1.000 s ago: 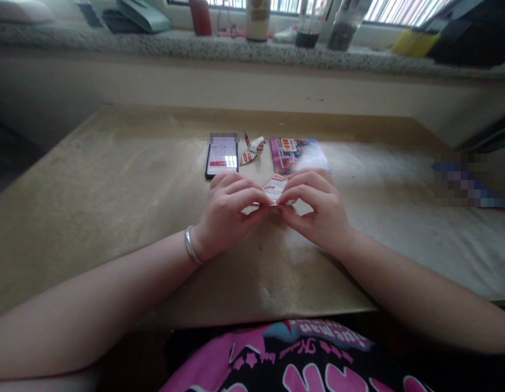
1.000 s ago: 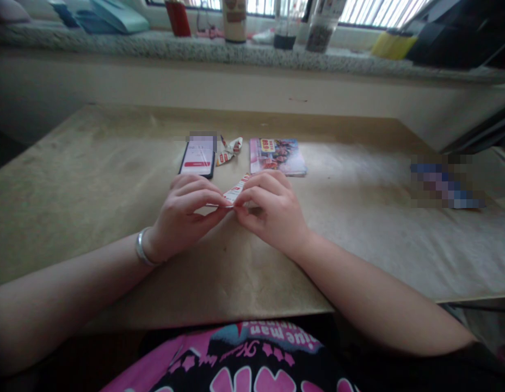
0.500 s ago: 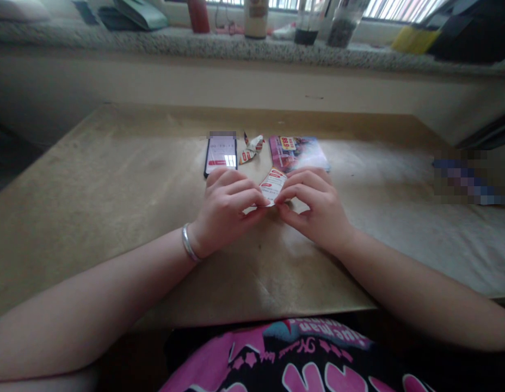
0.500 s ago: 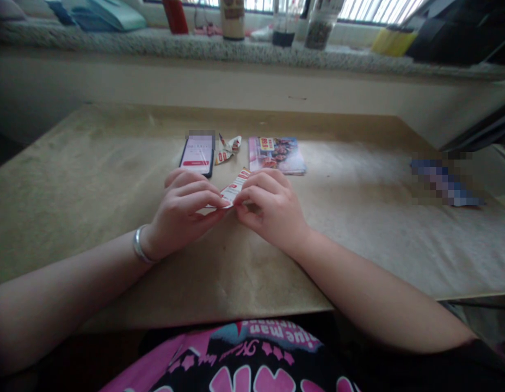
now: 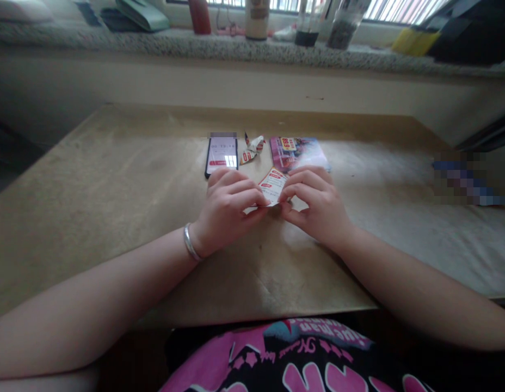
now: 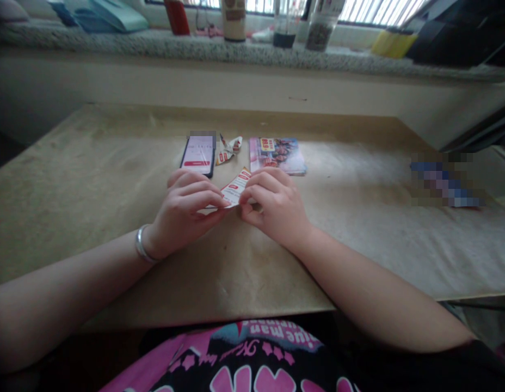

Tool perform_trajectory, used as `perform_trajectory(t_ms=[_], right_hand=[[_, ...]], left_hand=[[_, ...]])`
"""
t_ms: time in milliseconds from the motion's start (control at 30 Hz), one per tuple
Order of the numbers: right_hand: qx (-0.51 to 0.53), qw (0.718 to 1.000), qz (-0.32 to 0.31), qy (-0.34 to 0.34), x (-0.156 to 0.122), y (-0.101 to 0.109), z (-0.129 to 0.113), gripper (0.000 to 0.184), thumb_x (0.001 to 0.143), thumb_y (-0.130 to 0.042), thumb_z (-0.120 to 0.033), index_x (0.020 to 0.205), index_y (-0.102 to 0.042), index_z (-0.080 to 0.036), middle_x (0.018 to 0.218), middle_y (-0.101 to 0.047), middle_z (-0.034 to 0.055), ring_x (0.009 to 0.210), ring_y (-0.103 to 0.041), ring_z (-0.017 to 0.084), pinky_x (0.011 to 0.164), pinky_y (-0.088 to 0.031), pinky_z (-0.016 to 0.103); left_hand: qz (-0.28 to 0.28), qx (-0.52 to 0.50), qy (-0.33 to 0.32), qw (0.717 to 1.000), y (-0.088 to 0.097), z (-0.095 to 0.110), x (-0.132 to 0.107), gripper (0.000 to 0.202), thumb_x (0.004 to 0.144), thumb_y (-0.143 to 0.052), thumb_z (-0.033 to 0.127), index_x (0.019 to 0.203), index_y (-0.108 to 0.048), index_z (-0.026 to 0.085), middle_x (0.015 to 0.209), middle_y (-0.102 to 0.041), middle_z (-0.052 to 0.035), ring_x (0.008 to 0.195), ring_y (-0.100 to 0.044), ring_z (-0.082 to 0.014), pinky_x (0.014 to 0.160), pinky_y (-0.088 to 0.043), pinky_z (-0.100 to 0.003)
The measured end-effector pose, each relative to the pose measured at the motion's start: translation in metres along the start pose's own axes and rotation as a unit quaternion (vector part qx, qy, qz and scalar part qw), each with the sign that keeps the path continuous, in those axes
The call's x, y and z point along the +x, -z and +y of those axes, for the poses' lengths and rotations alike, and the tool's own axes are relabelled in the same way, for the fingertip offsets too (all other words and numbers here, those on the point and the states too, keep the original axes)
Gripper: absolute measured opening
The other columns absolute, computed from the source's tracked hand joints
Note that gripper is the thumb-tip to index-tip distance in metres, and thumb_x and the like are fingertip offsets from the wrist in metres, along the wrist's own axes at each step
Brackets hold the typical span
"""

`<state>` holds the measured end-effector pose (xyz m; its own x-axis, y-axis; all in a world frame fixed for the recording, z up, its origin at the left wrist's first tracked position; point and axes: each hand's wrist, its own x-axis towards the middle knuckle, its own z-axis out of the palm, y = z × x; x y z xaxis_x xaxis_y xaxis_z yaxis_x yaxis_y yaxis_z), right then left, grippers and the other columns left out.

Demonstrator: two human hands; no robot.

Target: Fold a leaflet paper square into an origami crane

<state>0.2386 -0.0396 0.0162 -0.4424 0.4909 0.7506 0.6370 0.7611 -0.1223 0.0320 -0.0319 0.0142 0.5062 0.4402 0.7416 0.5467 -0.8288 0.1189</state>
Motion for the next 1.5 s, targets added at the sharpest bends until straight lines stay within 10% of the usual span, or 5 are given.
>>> perform_trajectory(t_ms=[1500], right_hand=[[-0.052,0.998,-0.017,0.018,-0.003,0.004,0.007,0.01,0.08,-0.06,-0.016,0.076,-0.061,-0.025,0.087,-0.066,0.0016,0.092,-0.058,0.021,0.087,-0.049,0.038]], left_hand=[[0.013,0.013,-0.007,1.0,-0.003,-0.008,-0.004,0.015,0.085,-0.068,0.036,0.075,-0.065,0.025,0.077,-0.07,0.0045,0.076,-0.054,-0.0137,0.08,-0.037,-0.034]])
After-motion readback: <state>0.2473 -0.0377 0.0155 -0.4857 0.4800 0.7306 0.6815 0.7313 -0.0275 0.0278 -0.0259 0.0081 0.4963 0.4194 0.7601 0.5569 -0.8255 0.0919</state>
